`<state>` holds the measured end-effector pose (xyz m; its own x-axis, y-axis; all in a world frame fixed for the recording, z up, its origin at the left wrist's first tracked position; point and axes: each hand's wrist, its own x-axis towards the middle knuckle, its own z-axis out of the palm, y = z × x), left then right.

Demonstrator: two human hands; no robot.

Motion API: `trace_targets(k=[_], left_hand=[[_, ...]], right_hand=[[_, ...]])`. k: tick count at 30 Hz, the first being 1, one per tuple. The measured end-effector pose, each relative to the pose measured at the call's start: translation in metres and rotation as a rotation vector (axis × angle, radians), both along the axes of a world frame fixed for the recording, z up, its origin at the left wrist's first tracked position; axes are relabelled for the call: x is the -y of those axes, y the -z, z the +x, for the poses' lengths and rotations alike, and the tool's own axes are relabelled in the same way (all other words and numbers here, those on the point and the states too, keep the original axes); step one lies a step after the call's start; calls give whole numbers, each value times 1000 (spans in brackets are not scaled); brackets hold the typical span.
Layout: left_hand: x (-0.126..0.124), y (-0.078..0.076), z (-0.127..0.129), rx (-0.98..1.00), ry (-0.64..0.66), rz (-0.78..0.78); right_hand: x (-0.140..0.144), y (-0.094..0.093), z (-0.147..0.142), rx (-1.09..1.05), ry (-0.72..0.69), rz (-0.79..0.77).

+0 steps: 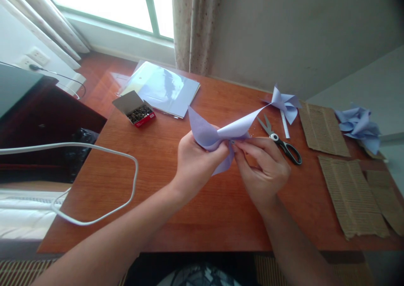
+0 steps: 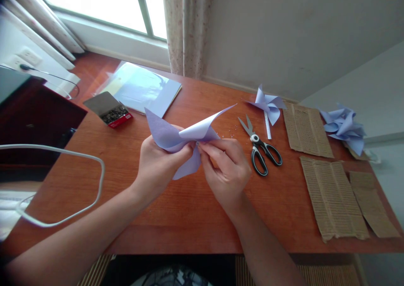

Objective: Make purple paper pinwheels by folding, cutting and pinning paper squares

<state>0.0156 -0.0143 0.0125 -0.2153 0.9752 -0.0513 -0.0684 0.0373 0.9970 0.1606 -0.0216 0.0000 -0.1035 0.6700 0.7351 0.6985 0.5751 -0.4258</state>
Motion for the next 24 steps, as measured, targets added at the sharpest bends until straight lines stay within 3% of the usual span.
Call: trace_targets(k=[24], left_hand=[[3,-1,1,25,-6,-10]], right_hand=[[2,4,1,5,-3,12]])
